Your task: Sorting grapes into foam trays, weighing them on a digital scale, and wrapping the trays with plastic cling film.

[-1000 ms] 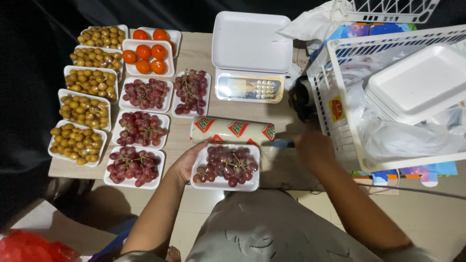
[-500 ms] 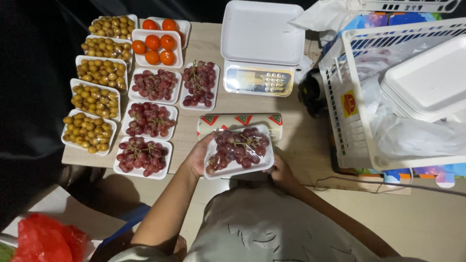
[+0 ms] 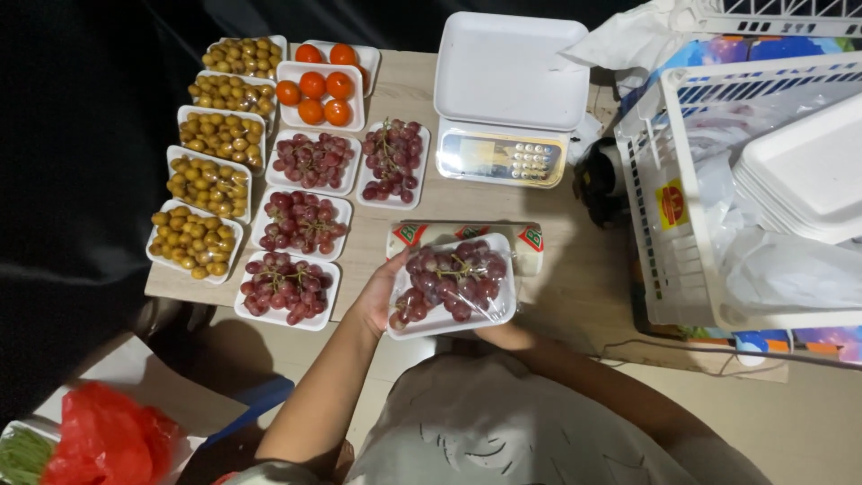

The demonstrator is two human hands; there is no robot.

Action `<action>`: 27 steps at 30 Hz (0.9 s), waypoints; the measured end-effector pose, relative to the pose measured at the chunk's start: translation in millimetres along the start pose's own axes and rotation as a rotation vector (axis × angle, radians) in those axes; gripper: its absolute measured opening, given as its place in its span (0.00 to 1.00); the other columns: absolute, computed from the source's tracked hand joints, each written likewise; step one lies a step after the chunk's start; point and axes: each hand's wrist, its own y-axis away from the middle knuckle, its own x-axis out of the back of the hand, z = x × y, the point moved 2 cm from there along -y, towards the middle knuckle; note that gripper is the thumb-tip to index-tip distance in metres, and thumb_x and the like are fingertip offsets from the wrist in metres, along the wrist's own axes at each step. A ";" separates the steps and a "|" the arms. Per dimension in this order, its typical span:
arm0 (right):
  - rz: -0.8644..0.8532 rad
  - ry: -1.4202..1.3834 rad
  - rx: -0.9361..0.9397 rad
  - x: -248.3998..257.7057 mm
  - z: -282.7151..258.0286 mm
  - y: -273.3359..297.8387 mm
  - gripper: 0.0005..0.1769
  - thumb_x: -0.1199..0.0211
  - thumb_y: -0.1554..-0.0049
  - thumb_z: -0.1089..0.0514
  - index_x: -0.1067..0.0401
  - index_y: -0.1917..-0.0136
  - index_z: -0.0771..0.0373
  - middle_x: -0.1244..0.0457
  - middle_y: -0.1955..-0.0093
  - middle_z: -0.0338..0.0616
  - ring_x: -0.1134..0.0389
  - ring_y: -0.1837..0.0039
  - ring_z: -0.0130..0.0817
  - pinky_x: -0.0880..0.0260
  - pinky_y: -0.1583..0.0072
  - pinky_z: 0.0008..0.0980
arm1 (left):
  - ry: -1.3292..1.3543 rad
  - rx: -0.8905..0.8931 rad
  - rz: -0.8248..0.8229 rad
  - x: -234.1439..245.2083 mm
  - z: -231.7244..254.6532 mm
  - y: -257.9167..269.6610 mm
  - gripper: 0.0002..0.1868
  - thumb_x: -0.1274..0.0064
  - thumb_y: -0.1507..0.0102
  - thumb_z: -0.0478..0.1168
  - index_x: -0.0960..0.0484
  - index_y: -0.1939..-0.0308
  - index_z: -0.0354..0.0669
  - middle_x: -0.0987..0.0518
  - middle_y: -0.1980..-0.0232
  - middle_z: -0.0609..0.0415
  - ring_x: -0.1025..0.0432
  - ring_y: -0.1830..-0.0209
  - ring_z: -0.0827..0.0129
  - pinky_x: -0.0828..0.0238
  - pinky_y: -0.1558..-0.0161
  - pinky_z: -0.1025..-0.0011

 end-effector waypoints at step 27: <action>-0.244 -0.650 -0.505 66.8 -75.5 48.5 0.43 0.47 0.41 0.21 0.35 0.75 0.61 0.44 0.76 0.43 0.47 0.75 0.28 0.50 0.77 0.26 | -0.664 -0.623 0.039 -21.2 -15.1 47.5 0.17 0.44 0.35 0.48 0.16 0.53 0.37 0.20 0.58 0.54 0.26 0.53 0.67 0.30 0.45 0.66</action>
